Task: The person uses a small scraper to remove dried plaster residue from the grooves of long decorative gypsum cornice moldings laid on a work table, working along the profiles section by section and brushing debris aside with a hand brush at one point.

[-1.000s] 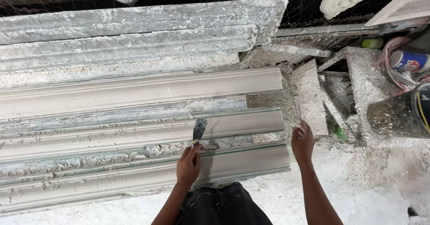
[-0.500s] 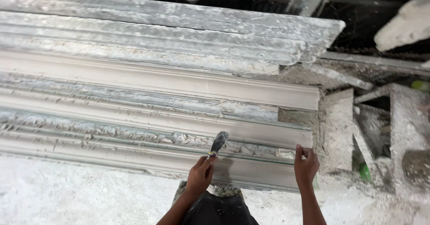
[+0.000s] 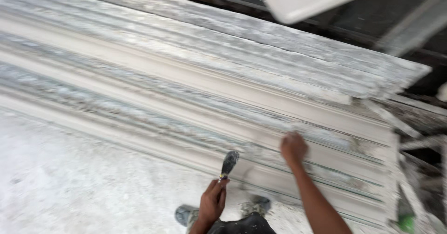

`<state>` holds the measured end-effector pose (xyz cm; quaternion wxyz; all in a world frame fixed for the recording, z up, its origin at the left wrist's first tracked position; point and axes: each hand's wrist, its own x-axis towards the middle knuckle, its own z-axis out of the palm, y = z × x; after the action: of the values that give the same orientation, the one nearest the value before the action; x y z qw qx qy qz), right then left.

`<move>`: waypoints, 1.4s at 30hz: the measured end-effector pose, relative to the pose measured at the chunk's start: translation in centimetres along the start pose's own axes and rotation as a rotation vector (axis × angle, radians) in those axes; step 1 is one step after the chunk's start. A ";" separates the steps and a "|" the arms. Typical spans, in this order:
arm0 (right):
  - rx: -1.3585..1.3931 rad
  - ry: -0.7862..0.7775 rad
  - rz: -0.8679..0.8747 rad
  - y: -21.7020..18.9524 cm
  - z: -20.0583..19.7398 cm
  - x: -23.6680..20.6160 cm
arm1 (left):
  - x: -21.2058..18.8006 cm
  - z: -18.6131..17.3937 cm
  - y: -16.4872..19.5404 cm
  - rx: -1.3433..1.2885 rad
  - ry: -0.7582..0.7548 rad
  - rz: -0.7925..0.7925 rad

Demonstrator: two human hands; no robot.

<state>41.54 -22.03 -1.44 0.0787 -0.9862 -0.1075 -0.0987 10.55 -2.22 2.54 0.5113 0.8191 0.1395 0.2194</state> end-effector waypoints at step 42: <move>0.921 -1.012 -0.720 -116.3 9.3 -13.3 | 27.7 -85.9 -44.3 -0.409 0.516 -0.477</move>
<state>3.98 89.13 2.35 0.3855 -0.6833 -0.4746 0.3991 -8.83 96.40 1.48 0.6487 0.5633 0.4025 0.3162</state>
